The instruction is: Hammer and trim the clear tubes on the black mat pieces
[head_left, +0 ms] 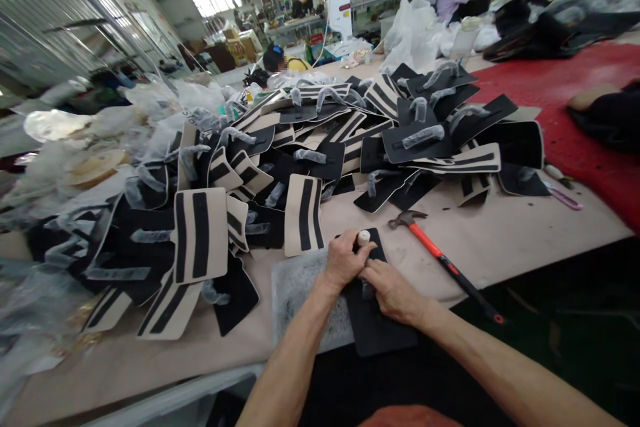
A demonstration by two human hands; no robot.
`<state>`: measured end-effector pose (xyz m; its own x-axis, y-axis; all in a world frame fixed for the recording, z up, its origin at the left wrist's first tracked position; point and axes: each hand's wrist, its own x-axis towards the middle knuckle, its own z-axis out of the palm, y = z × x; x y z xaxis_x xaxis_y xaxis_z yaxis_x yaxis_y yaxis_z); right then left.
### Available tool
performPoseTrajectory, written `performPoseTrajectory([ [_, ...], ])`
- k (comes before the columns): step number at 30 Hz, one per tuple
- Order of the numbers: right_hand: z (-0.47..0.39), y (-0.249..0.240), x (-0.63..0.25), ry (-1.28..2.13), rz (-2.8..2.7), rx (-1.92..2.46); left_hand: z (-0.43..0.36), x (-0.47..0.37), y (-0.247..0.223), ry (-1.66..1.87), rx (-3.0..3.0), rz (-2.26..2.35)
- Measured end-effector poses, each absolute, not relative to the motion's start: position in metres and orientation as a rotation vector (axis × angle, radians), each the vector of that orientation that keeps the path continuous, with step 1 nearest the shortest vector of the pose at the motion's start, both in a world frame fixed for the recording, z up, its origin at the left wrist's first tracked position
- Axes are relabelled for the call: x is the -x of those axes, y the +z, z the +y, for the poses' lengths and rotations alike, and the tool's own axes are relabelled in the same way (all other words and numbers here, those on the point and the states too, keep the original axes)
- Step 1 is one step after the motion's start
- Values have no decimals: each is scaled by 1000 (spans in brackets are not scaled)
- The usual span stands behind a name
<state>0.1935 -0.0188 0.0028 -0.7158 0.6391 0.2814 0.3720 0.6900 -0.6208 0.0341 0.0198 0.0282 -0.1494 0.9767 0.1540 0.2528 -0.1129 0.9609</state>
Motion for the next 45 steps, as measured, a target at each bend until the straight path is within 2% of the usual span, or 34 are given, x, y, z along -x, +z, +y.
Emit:
performPoseTrajectory([
  [4,-15,17,-189,738,-2534,884,29,-23,49,1406,-1186,1359],
  [8,-10,40,-183,520,-2758,1002,32,3,63,1360,-1409,1384],
  [13,-9,85,-187,183,-2625,1550,11,29,64,1727,-1149,1499],
  [17,-16,93,-194,431,-2398,1727,-5,33,57,1814,-983,1549],
  [21,-31,68,-189,652,-2232,1745,-10,15,44,1690,-924,1447],
  [27,-49,42,-175,642,-2197,1591,2,-20,23,1550,-989,1280],
  [35,-40,37,-174,851,-2164,1725,15,-26,-9,1433,-1017,1241],
  [45,-40,32,-178,829,-2181,1724,15,-26,-5,1364,-1053,1290],
])
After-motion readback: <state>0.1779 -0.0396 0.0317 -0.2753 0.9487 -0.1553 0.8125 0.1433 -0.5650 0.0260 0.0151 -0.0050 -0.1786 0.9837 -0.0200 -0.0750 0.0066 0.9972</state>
